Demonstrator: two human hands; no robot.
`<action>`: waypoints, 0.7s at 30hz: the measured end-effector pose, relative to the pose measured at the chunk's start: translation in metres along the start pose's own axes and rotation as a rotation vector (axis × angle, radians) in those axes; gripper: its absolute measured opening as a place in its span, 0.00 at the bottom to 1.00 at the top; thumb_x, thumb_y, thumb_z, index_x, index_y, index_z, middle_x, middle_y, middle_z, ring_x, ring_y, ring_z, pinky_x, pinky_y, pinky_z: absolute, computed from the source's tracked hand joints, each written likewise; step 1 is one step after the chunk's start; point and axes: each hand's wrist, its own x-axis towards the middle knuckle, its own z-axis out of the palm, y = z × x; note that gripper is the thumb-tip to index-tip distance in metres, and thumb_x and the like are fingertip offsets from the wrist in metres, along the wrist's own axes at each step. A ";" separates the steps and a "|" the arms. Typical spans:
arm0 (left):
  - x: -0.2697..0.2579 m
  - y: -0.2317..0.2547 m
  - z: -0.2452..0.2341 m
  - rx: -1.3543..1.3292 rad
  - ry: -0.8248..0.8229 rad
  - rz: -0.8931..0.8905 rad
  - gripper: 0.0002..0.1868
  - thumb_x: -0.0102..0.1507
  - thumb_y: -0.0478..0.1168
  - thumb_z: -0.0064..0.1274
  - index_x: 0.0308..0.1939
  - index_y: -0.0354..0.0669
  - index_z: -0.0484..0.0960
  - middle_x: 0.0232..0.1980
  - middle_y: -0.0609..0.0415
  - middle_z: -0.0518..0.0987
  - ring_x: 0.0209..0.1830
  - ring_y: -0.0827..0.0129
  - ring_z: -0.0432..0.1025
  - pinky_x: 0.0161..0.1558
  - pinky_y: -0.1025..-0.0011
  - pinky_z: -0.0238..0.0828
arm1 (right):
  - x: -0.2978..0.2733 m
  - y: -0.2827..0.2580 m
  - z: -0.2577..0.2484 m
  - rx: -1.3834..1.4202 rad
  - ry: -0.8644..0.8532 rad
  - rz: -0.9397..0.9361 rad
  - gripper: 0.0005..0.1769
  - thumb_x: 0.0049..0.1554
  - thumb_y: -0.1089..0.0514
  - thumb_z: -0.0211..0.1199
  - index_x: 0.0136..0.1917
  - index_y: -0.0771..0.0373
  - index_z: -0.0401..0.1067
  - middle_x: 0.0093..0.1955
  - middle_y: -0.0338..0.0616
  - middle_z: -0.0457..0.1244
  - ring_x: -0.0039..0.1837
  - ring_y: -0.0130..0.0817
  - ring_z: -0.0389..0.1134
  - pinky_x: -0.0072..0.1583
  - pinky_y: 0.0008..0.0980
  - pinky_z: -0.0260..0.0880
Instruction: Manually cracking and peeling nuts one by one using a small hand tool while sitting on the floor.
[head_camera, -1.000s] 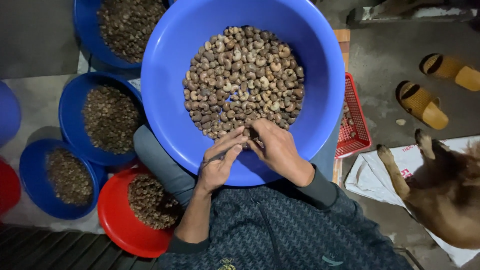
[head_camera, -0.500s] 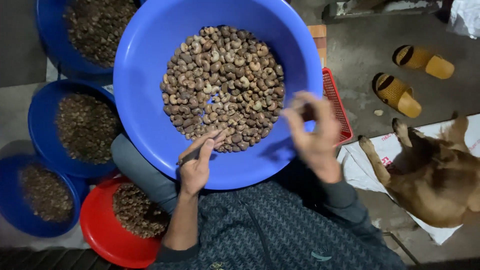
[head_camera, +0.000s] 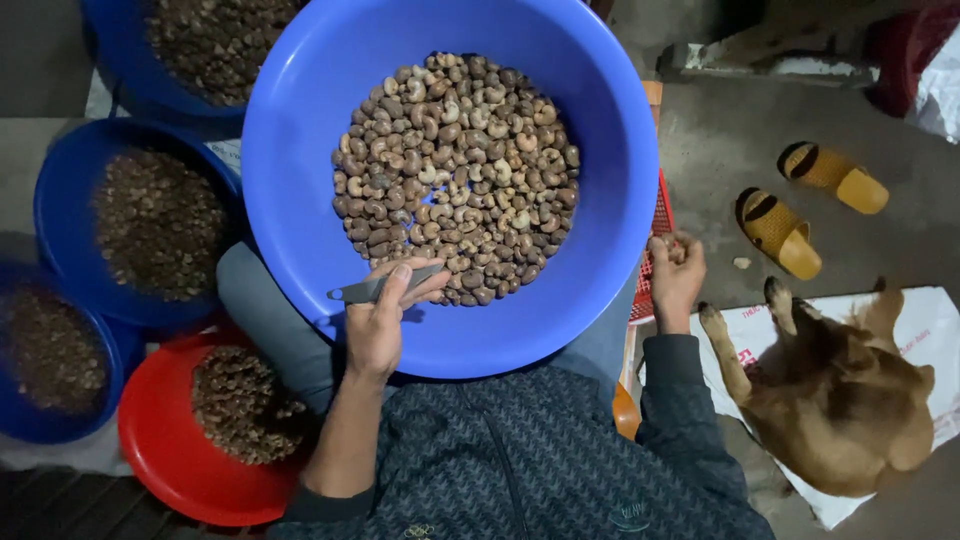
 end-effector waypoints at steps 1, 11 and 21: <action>0.000 0.000 0.000 -0.001 0.003 0.003 0.19 0.76 0.39 0.44 0.56 0.22 0.82 0.57 0.22 0.83 0.56 0.30 0.80 0.51 0.42 0.85 | -0.001 -0.006 -0.003 0.001 -0.003 -0.003 0.19 0.61 0.57 0.73 0.61 0.64 0.71 0.38 0.41 0.65 0.38 0.27 0.65 0.38 0.28 0.65; 0.001 0.016 0.008 0.075 -0.076 0.003 0.23 0.78 0.42 0.39 0.65 0.22 0.76 0.63 0.19 0.79 0.59 0.26 0.77 0.53 0.38 0.82 | -0.015 -0.200 -0.015 -0.040 0.068 -0.446 0.17 0.72 0.63 0.63 0.71 0.66 0.65 0.46 0.53 0.68 0.46 0.40 0.68 0.50 0.39 0.70; 0.002 0.013 0.002 0.210 -0.079 -0.125 0.24 0.78 0.53 0.38 0.68 0.46 0.81 0.54 0.41 0.89 0.49 0.59 0.85 0.36 0.74 0.75 | -0.026 -0.321 0.136 -0.514 -0.431 -1.008 0.20 0.56 0.52 0.69 0.59 0.55 0.71 0.54 0.45 0.67 0.57 0.52 0.70 0.53 0.54 0.73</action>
